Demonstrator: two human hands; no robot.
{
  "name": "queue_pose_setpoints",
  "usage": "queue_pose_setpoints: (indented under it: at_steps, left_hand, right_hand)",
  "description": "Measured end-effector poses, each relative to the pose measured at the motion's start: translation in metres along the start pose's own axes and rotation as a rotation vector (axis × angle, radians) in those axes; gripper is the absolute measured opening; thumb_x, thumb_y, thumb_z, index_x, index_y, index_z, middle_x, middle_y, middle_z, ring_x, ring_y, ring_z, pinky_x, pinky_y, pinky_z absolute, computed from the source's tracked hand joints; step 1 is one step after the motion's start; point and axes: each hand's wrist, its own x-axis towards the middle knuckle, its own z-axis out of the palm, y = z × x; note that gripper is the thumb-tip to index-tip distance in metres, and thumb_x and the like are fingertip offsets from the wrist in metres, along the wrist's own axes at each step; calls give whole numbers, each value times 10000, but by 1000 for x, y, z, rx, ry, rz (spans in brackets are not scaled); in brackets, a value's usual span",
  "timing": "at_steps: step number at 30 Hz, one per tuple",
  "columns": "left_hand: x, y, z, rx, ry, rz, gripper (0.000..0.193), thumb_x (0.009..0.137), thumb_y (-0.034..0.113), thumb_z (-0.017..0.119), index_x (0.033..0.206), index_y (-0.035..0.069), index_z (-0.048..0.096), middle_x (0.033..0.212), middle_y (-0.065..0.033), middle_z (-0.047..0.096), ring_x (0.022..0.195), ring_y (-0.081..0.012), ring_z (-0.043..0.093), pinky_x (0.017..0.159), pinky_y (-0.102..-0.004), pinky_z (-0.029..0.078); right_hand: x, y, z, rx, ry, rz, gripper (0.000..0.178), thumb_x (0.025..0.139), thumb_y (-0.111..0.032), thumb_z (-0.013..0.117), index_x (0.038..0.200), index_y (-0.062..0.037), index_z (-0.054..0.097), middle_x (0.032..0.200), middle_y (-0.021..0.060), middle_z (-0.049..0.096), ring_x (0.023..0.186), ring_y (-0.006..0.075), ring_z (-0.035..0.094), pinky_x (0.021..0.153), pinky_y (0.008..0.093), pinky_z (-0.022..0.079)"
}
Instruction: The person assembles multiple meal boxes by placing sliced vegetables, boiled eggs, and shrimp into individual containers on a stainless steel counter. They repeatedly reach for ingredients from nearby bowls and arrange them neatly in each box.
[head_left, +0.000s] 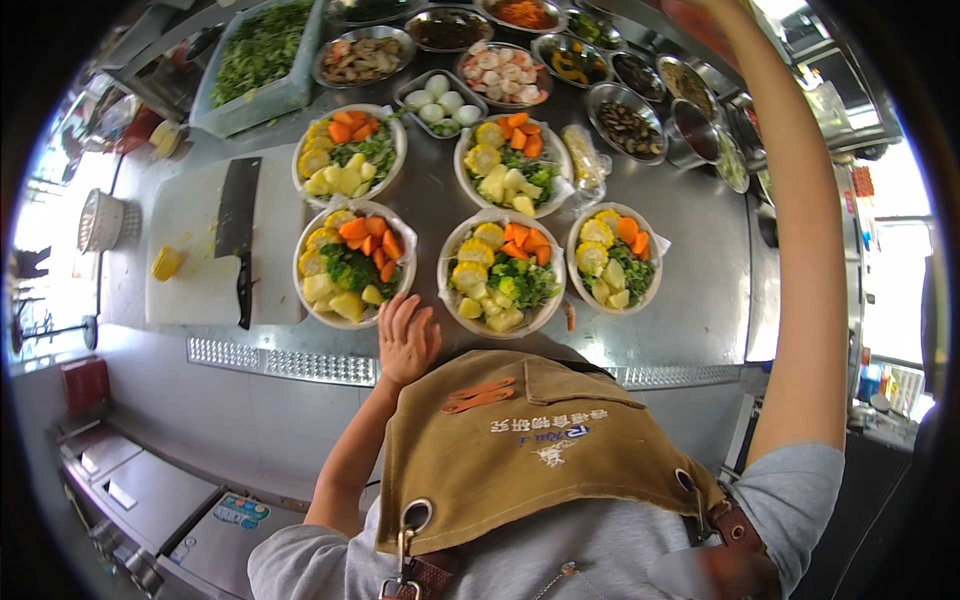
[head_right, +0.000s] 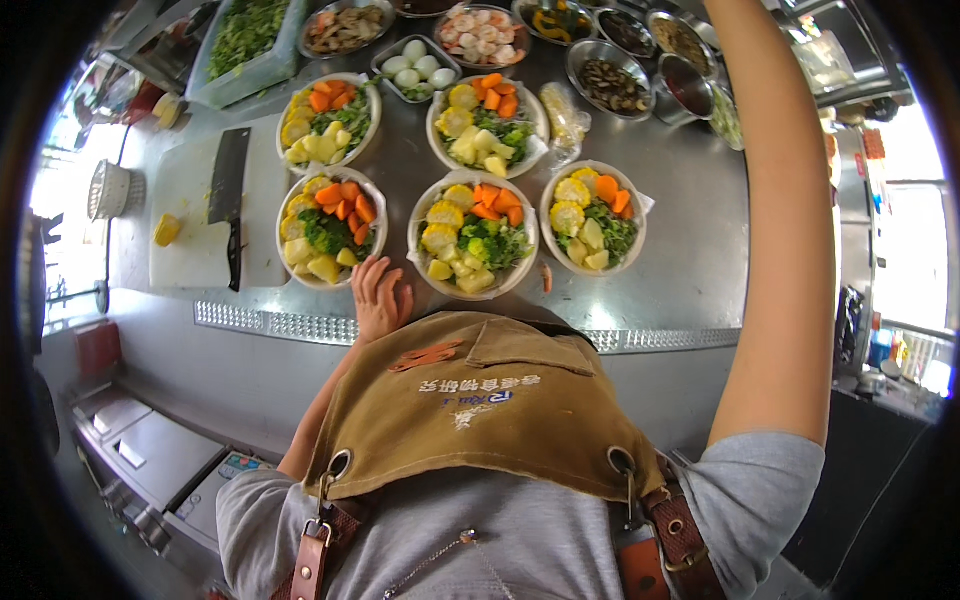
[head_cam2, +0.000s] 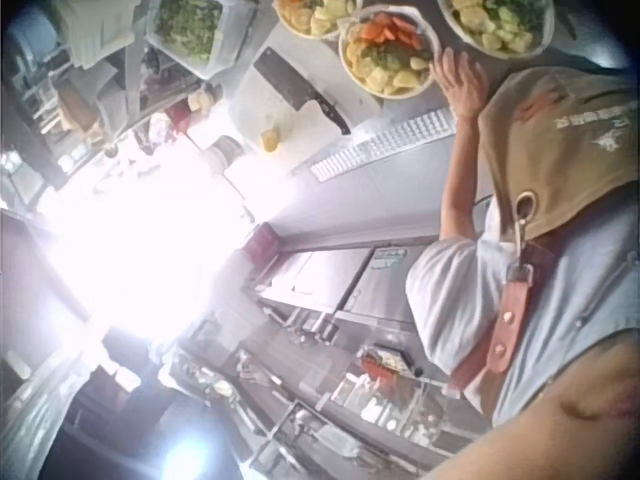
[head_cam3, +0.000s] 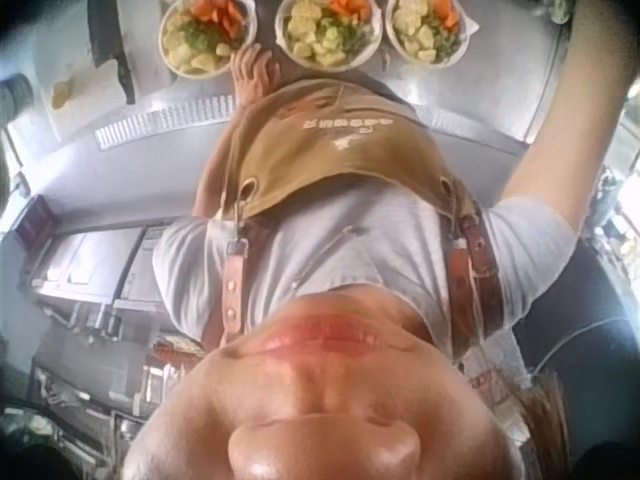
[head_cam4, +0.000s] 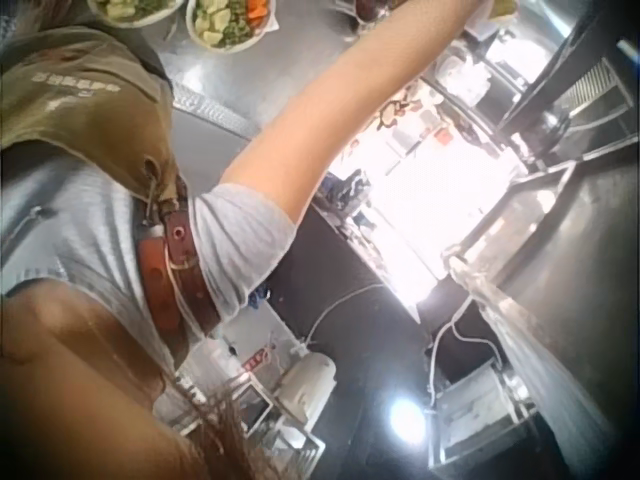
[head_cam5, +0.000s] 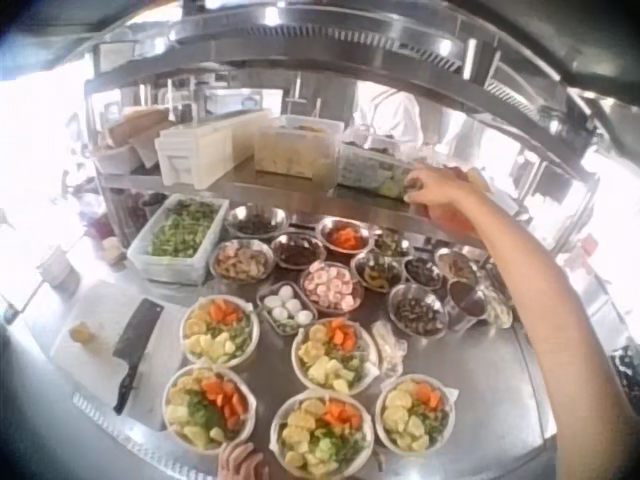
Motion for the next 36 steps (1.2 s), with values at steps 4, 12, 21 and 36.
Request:
queue_pose_setpoints:
  at_steps: [4, 12, 21, 36]
  left_hand:
    - [3, -2, -3, -3, -52, 109, 289, 772, 141, 666, 1047, 102, 587, 1225, -97, 488, 1223, -303, 433, 1034, -471, 353]
    - [-8, -18, 0, -117, -204, 250, 292, 762, 158, 651, 1041, 110, 580, 1151, -76, 541, 1113, -279, 516, 888, -392, 468]
    - [-7, -34, 3, -156, -368, 289, 256, 773, 249, 659, 1018, 185, 626, 1059, -32, 572, 1028, -257, 542, 713, -337, 544]
    - [-44, -31, 29, -204, -563, 27, 444, 786, 368, 566, 1215, 256, 541, 1264, -47, 460, 1215, -282, 414, 948, -459, 414]
  right_hand:
    - [3, -4, -7, 25, -43, 85, 460, 758, -349, 708, 1109, -62, 633, 1081, 144, 646, 1004, 277, 619, 853, 363, 487]
    - [13, 13, 2, 167, -79, 102, 330, 767, -230, 685, 1042, -48, 666, 973, 127, 688, 905, 241, 642, 799, 344, 496]
    - [43, 8, -27, 226, -53, 318, 525, 741, -343, 679, 1186, -106, 535, 1042, 148, 663, 973, 278, 633, 824, 364, 488]
    - [208, 35, 27, 280, 63, 231, 463, 819, -237, 652, 1210, -35, 506, 952, 104, 631, 844, 216, 607, 733, 353, 485]
